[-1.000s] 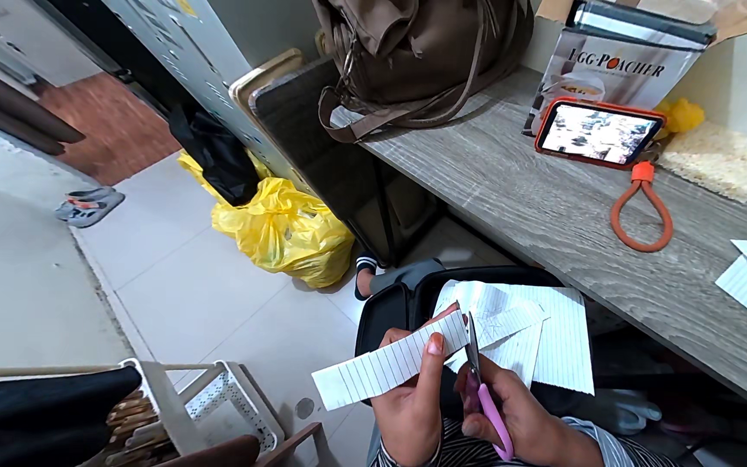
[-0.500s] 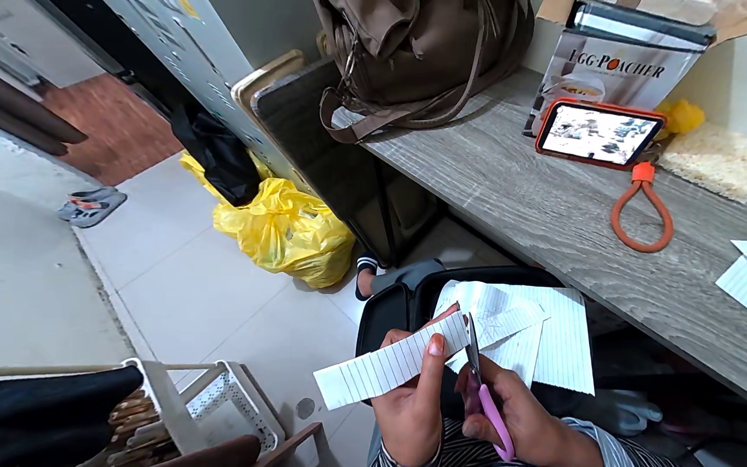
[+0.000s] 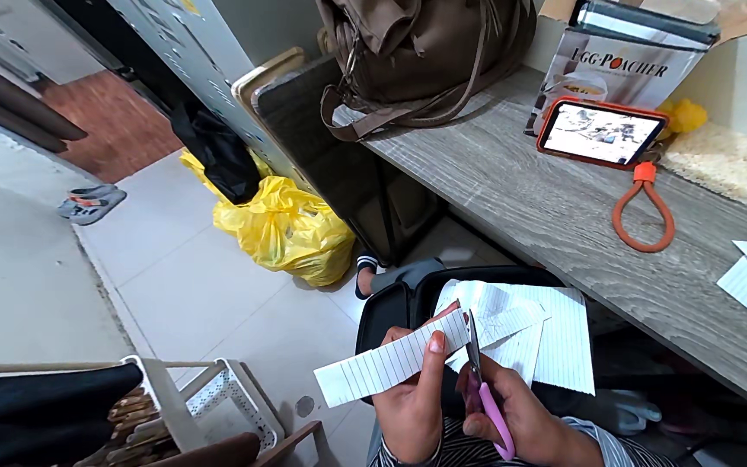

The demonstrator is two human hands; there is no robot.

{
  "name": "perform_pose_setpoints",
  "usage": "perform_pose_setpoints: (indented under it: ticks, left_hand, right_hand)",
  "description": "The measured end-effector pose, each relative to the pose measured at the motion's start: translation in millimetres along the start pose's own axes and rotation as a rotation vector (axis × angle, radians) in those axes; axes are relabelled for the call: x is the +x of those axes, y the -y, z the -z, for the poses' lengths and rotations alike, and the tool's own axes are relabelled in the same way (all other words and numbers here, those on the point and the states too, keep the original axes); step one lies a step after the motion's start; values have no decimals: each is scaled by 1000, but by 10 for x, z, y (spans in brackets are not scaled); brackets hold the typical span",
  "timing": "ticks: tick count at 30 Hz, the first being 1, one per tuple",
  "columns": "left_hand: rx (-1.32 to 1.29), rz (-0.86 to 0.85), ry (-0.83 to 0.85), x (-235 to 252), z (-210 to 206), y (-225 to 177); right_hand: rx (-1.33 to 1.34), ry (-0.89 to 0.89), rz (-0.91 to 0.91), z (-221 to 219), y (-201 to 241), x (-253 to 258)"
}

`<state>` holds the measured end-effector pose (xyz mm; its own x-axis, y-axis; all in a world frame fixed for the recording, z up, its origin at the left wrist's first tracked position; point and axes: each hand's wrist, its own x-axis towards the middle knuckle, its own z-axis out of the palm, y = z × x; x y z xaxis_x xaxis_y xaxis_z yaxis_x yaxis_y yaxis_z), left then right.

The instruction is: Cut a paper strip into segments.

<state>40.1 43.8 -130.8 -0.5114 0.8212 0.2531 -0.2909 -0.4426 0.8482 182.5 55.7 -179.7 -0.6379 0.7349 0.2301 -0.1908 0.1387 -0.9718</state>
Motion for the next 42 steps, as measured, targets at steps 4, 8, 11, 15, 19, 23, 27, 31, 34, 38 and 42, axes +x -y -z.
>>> perform_pose_setpoints:
  ticks: [4, 8, 11, 15, 19, 23, 27, 31, 34, 38, 42]
  left_hand:
    - [5, 0, 1, 8, -2, 3]
    - [1, 0, -18, 11, 0, 0]
    - [-1, 5, -5, 12, -1, -6]
    - [-4, 6, 3, 11, -7, -5]
    - [20, 7, -17, 14, -7, -2]
    - [2, 0, -8, 22, 1, 2]
    - [7, 2, -7, 13, -11, -2]
    - [3, 7, -16, 10, -13, -2]
    - [8, 8, -22, 4, -9, -3]
    - [-3, 2, -10, 10, -10, 2]
    - [-4, 2, -5, 3, 4, 7]
  right_hand:
    - [-12, -46, 16, -4, -20, -6]
    - [-5, -65, 26, -8, -21, -13]
    - [11, -27, 6, -4, -2, -9]
    - [-5, 2, -2, -3, 6, 4]
    - [-26, -41, 24, -5, -12, 7]
    - [-5, -74, 14, -17, -6, -4]
    - [-2, -12, -5, -11, 11, 1]
    - [-19, -5, -14, -3, 19, 8]
    - [-26, -65, -5, -13, 6, -1]
    - [-8, -69, -4, -17, -1, -4]
    - [-7, -7, -21, -6, 6, 6]
